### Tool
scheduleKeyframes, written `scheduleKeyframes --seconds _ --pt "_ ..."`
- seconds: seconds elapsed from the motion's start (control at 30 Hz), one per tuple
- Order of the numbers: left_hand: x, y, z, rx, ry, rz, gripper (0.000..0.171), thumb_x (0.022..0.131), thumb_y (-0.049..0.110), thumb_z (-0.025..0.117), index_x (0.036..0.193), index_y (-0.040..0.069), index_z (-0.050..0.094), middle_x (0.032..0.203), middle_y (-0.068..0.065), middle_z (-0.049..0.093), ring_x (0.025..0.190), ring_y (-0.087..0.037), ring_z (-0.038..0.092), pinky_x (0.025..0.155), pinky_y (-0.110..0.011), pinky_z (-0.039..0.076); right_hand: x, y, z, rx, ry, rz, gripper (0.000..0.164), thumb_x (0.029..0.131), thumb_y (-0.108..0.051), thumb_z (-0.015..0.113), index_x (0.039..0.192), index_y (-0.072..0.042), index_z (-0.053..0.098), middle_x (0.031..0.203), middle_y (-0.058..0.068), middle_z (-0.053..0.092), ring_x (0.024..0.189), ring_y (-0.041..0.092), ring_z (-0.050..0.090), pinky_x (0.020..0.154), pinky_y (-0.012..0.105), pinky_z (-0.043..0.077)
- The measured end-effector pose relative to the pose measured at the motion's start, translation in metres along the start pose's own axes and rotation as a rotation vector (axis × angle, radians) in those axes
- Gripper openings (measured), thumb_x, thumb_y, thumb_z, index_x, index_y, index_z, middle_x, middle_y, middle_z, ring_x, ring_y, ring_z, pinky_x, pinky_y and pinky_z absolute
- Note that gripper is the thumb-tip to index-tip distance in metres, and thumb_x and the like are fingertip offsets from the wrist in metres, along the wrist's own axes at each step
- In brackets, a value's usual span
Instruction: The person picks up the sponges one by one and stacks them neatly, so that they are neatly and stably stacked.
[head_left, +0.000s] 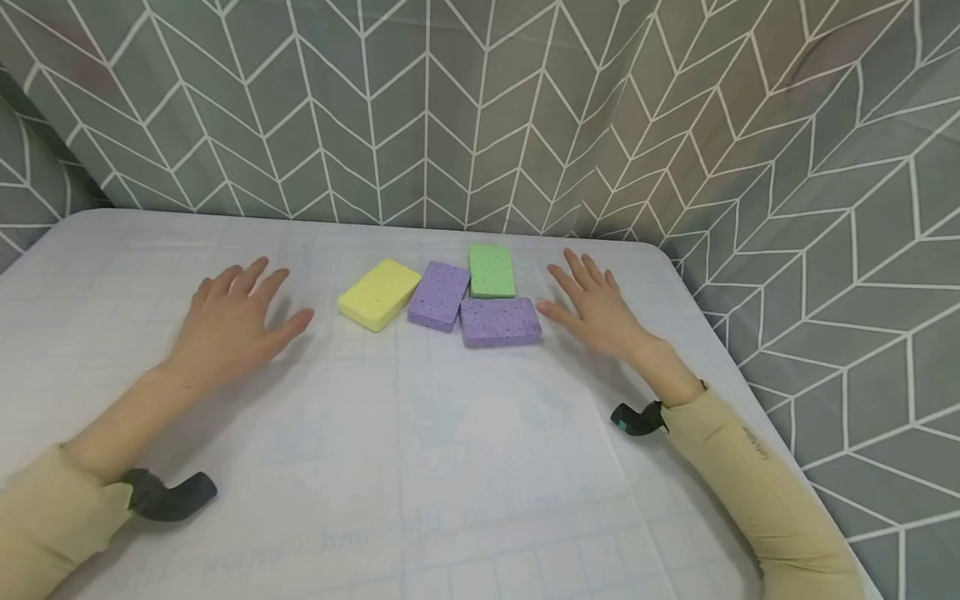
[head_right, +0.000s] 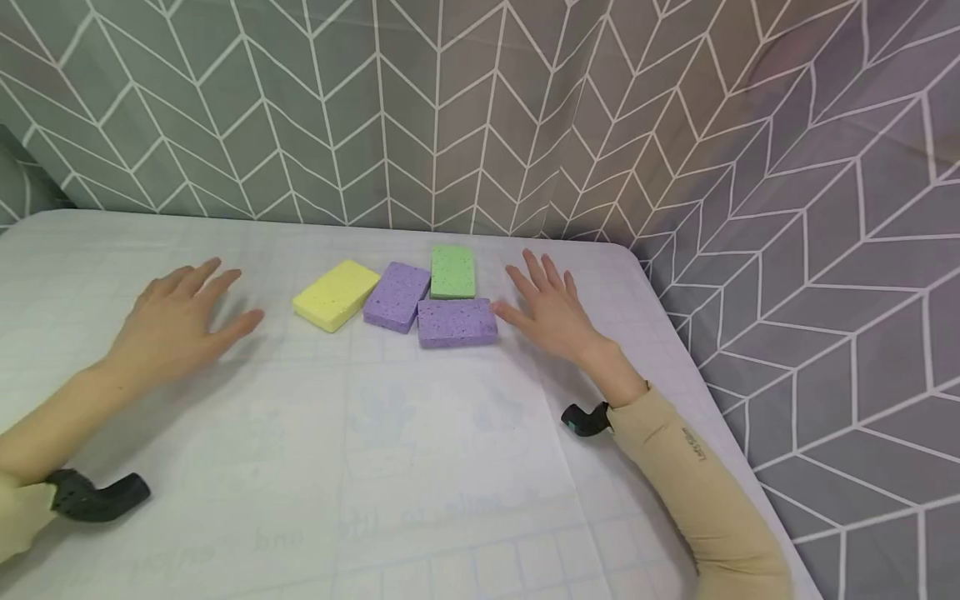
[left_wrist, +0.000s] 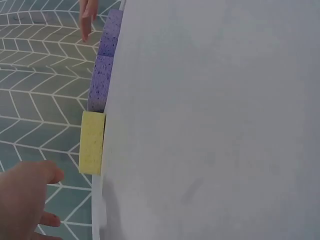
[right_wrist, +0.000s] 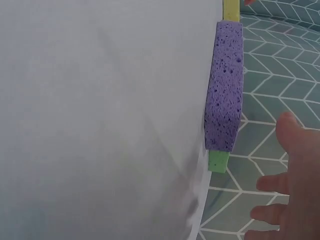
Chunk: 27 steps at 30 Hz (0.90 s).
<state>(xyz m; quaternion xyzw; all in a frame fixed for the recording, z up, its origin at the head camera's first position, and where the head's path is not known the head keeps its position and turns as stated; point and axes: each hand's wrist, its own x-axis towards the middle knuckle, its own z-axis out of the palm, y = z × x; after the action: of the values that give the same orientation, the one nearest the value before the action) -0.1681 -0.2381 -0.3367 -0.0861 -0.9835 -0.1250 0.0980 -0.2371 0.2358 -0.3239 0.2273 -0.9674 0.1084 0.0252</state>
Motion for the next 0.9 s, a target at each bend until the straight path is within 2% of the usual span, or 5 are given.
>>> scheduleKeyframes --seconds 0.1,0.27,0.43,0.73,0.9 --pt "0.003 0.006 0.002 -0.041 0.008 0.02 0.07 0.097 0.054 0.051 0.14 -0.002 0.049 0.146 -0.03 0.044 0.131 -0.054 0.038 0.105 -0.071 0.032 0.002 -0.002 0.004 0.033 0.011 -0.034 0.073 0.101 -0.056 0.047 0.155 -0.009 0.034 0.166 0.016 0.018 0.152 0.042 0.014 0.122 0.067 0.007" --pt "0.005 0.015 0.006 -0.137 -0.04 -0.008 0.071 0.097 0.055 0.051 0.14 -0.001 0.049 0.143 -0.028 0.048 0.129 -0.054 0.041 0.099 -0.073 0.039 0.003 -0.008 0.006 0.148 0.023 -0.064 0.067 0.102 -0.051 0.05 0.151 -0.006 0.041 0.16 0.016 0.033 0.149 0.039 0.026 0.123 0.061 0.015" --pt "0.006 0.022 0.009 -0.219 -0.041 -0.011 0.066 0.097 0.051 0.054 0.14 0.001 0.049 0.142 -0.028 0.049 0.128 -0.052 0.043 0.097 -0.071 0.041 0.005 -0.012 0.009 0.268 0.02 -0.047 0.065 0.1 -0.051 0.052 0.148 -0.007 0.045 0.155 0.013 0.041 0.146 0.034 0.033 0.121 0.055 0.027" --pt "0.006 0.03 0.018 -0.292 -0.001 0.027 0.059 0.096 0.043 0.059 0.136 -0.001 0.053 0.139 -0.028 0.051 0.128 -0.05 0.045 0.101 -0.068 0.04 0.005 -0.014 0.014 0.312 0.004 -0.046 0.062 0.1 -0.047 0.056 0.146 -0.006 0.047 0.152 0.012 0.046 0.144 0.032 0.038 0.121 0.052 0.031" --pt "0.006 0.032 0.022 -0.303 0.006 0.033 0.06 0.096 0.042 0.06 0.136 -0.002 0.053 0.138 -0.029 0.051 0.126 -0.049 0.048 0.102 -0.067 0.041 0.005 -0.012 0.015 0.375 0.022 -0.072 0.058 0.098 -0.037 0.062 0.143 -0.003 0.05 0.147 0.014 0.051 0.14 0.032 0.043 0.119 0.05 0.034"
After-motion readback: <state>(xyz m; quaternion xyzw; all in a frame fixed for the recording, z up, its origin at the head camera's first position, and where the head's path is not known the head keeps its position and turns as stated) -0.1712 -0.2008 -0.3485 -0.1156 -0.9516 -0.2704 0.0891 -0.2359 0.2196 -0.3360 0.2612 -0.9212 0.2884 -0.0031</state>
